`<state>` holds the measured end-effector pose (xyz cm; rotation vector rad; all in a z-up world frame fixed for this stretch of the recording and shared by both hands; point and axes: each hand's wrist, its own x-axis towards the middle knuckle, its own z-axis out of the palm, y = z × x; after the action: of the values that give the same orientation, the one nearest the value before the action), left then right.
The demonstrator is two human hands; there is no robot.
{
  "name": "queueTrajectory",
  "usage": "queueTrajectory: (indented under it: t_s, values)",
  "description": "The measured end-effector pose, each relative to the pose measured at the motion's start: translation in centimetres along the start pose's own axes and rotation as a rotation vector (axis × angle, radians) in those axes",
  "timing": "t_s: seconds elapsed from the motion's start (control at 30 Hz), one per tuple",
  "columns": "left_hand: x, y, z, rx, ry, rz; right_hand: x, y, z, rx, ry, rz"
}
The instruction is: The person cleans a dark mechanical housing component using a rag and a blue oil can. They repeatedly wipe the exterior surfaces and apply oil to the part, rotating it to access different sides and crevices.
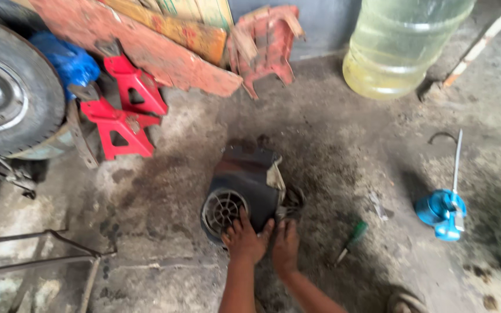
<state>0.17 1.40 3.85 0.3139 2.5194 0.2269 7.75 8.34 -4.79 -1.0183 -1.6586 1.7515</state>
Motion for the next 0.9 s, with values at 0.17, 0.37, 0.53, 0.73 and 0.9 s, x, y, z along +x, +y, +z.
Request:
queueTrajectory:
  t_s: [0.17, 0.37, 0.53, 0.73, 0.9]
  values:
    - [0.8, -0.7, 1.0, -0.004, 0.017, 0.002, -2.9, -0.9, 0.3, 0.051, -0.047, 0.014]
    - [1.5, -1.2, 1.9, 0.004, 0.042, 0.038, 1.7, -3.6, 0.7, 0.04, -0.007, 0.082]
    - [1.3, -0.5, 1.8, 0.016, 0.005, -0.008, 2.4, -1.9, 0.8, 0.002, -0.016, -0.02]
    - [1.0, -0.2, 0.8, -0.011, -0.006, -0.022, -1.9, -0.2, 0.3, 0.108, -0.061, 0.034]
    - [1.2, -0.8, 1.2, -0.026, 0.03, 0.024, 3.3, -3.7, 1.3, 0.446, -0.008, 0.139]
